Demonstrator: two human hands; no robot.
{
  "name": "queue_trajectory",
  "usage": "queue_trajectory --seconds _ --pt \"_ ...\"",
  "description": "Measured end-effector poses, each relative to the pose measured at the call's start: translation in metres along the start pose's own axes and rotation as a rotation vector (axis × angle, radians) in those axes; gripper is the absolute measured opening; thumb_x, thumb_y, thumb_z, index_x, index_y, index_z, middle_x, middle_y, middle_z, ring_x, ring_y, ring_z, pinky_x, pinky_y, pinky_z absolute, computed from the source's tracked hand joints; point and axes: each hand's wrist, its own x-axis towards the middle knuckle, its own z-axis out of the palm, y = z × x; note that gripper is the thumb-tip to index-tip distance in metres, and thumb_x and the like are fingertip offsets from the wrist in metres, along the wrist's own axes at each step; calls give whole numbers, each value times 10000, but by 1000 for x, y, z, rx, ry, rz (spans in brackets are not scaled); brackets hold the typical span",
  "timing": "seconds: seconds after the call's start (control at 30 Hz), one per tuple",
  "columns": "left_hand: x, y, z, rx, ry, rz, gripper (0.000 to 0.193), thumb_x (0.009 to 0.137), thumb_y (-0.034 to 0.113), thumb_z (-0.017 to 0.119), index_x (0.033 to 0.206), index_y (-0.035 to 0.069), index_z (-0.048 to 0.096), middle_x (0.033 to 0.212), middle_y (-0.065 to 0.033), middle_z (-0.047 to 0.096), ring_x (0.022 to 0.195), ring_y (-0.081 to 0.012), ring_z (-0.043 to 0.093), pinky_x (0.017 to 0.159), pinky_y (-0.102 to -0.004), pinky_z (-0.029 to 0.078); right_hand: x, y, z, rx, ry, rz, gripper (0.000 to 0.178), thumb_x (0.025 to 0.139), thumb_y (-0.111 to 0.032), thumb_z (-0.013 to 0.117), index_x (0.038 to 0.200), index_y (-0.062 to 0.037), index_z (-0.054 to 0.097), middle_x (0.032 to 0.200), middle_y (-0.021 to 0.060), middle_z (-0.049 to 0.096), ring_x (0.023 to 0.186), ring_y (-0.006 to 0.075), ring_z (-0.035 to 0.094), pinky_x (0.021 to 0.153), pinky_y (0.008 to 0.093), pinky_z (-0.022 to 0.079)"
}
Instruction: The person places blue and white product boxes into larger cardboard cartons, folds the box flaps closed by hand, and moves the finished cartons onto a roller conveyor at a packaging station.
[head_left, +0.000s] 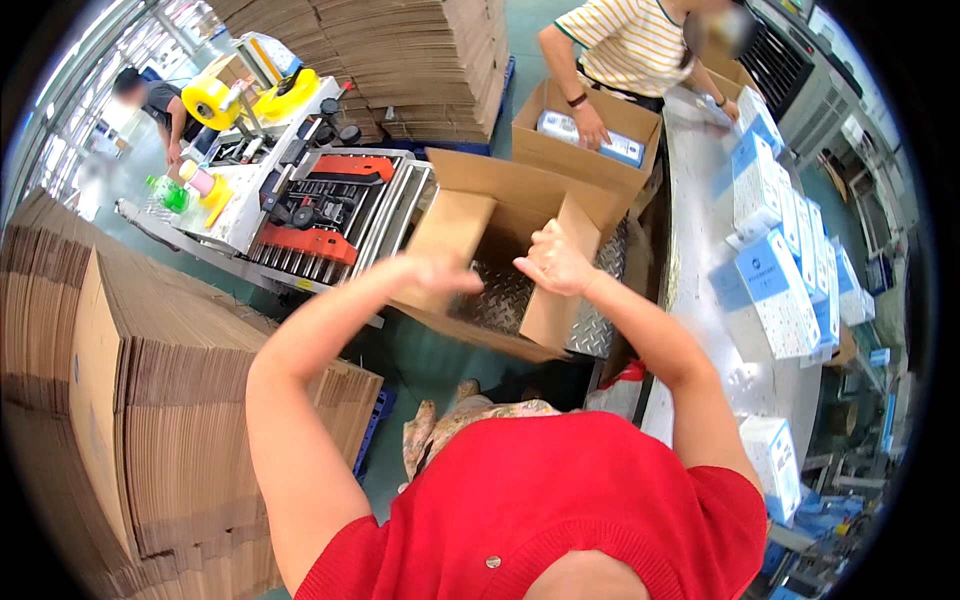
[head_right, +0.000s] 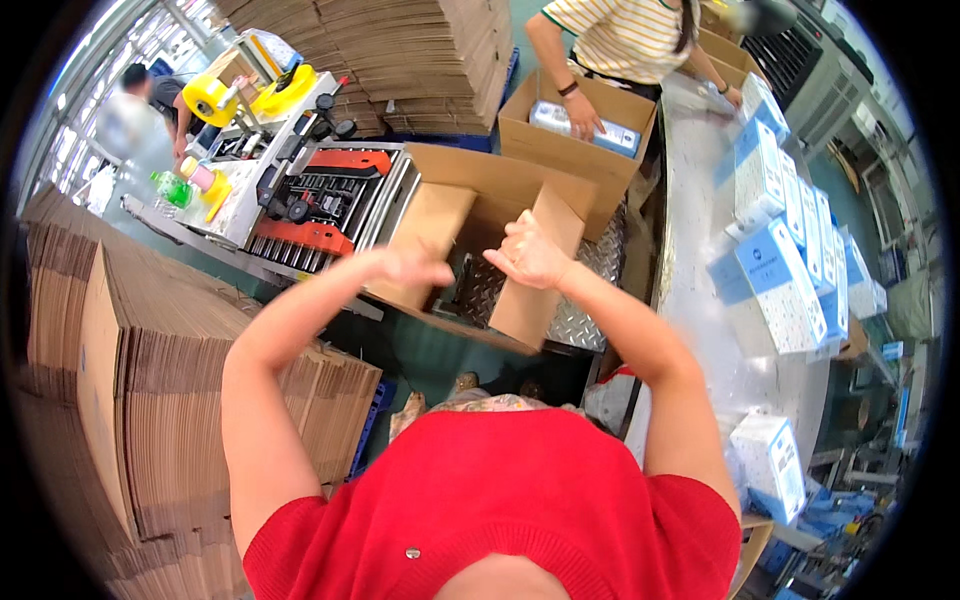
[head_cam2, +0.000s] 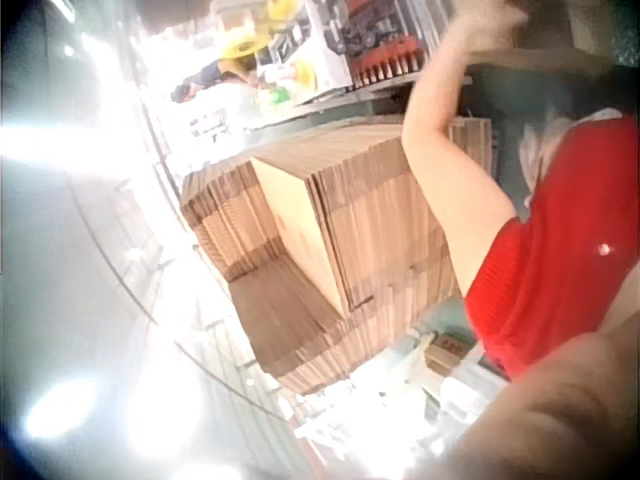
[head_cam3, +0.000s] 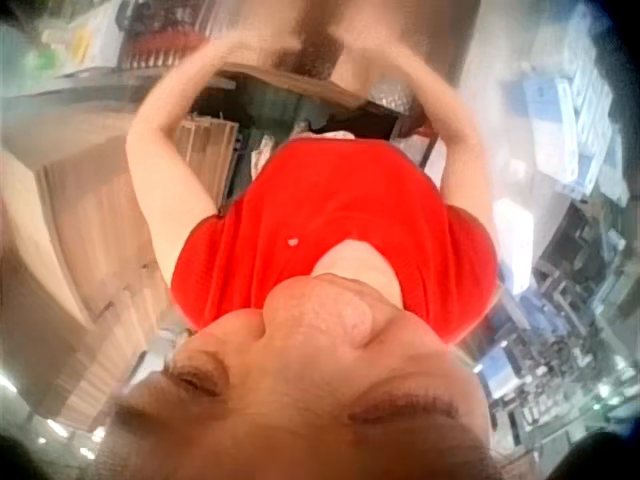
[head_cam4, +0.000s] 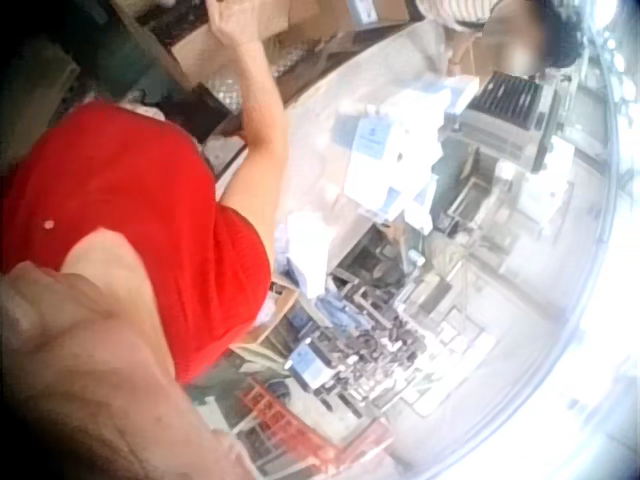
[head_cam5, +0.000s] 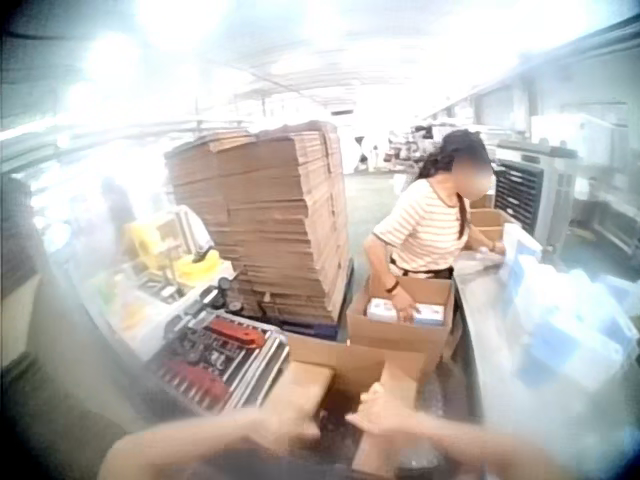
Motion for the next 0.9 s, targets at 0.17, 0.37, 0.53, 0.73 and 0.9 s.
queue_trajectory --seconds 0.17,0.37,0.53,0.73,0.9 --pt "-49 65 27 11 -489 203 985 772 717 525 1347 -72 390 1474 -274 211 1369 -391 218 1100 -427 239 -28 14 86 -185 -776 34 461 895 -427 523 616 -77 634 696 114 624 863 256 565 858 401 387" --pt "13 15 53 217 496 89 581 793 507 636 1154 55 586 1126 -131 528 1090 -320 488 876 -411 413 45 26 -18 -339 197 -28 353 755 -299 655 1011 -75 561 1071 135 516 1070 321 474 891 488 371" --pt "69 -6 82 240 1013 407 376 802 286 622 1124 94 593 1062 -85 519 1036 -265 498 838 -391 407 61 58 -59 -100 -276 778 572 906 -481 471 1238 -16 474 1253 216 508 1142 371 500 933 461 409" --pt "48 -8 66 390 1360 543 299 772 187 623 1070 160 616 1065 -39 527 1042 -194 485 880 -371 370 -49 -6 41 -346 -150 610 645 898 -445 476 1392 -50 354 1438 185 341 1365 321 270 1116 510 168" --pt "77 -98 93 -901 1113 -150 387 880 259 563 1179 13 555 1107 -173 555 1046 -328 532 926 -426 404 -133 41 24 -514 11 1016 575 894 -338 504 1379 -55 382 1467 161 305 1380 309 230 1086 538 166"
